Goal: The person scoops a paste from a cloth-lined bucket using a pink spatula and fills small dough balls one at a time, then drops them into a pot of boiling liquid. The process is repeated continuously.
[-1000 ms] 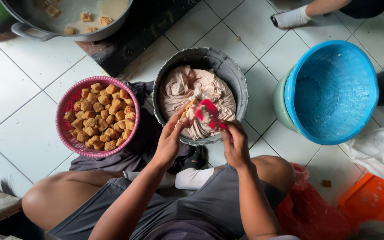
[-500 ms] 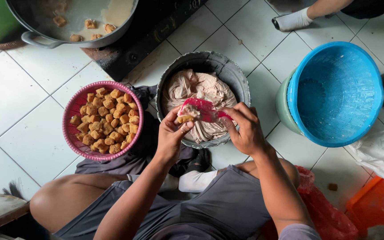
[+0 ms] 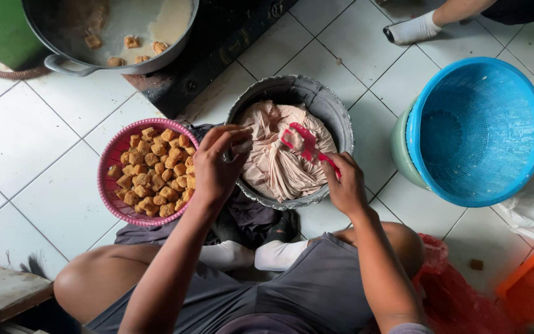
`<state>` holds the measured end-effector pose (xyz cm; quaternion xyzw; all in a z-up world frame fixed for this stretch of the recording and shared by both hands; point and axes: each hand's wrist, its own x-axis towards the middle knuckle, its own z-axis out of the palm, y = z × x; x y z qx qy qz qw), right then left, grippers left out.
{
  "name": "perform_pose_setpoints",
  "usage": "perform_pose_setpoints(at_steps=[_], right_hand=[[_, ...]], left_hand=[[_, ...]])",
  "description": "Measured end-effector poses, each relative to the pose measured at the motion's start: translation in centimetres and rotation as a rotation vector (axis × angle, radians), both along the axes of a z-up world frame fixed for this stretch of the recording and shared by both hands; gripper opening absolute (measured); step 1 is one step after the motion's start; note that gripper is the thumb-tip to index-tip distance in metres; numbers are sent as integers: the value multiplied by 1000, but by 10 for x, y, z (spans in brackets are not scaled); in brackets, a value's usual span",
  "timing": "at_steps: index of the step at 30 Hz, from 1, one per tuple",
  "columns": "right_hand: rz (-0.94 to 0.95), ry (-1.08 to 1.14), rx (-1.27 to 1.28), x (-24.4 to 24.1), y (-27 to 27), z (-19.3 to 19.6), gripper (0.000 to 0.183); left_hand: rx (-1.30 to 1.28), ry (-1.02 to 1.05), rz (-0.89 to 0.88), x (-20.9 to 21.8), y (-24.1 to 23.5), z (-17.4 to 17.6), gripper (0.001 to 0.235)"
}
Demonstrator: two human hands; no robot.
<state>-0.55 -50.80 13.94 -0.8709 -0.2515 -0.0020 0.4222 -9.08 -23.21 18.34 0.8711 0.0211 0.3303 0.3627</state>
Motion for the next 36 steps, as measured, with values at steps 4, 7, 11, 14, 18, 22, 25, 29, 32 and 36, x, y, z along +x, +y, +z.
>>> perform_pose_setpoints(at_steps=[4,7,11,14,18,22,25,29,32,36], right_hand=[[45,25,123,-10,-4,0,22],[51,98,117,-23,6,12,22],[145,57,91,-37,16,26,25],[114,64,100,-34,17,24,25],[164,397,305,-22,17,9,23],[273,781,613,-22,21,-5,29],[337,908,724,-33,35,-7,32],[275,1015,777,-45,55,-14,36],[231,864,508,-49,60,-38,35],[68,993,677,-41,53,-80,33]], left_hand=[[213,339,-67,2,18,13,60],[351,417,-101,8,15,24,54],[550,370,-113,8,6,34,61],[451,276,-102,3,2,39,59],[60,152,-167,-2,4,42,67],[-279,92,-235,0,-2,38,79],[-653,14,-297,8,-11,32,79],[-834,-33,-357,28,-15,21,79],[-872,-22,-402,36,-13,-3,81],[-1093,15,-321,40,7,-69,70]])
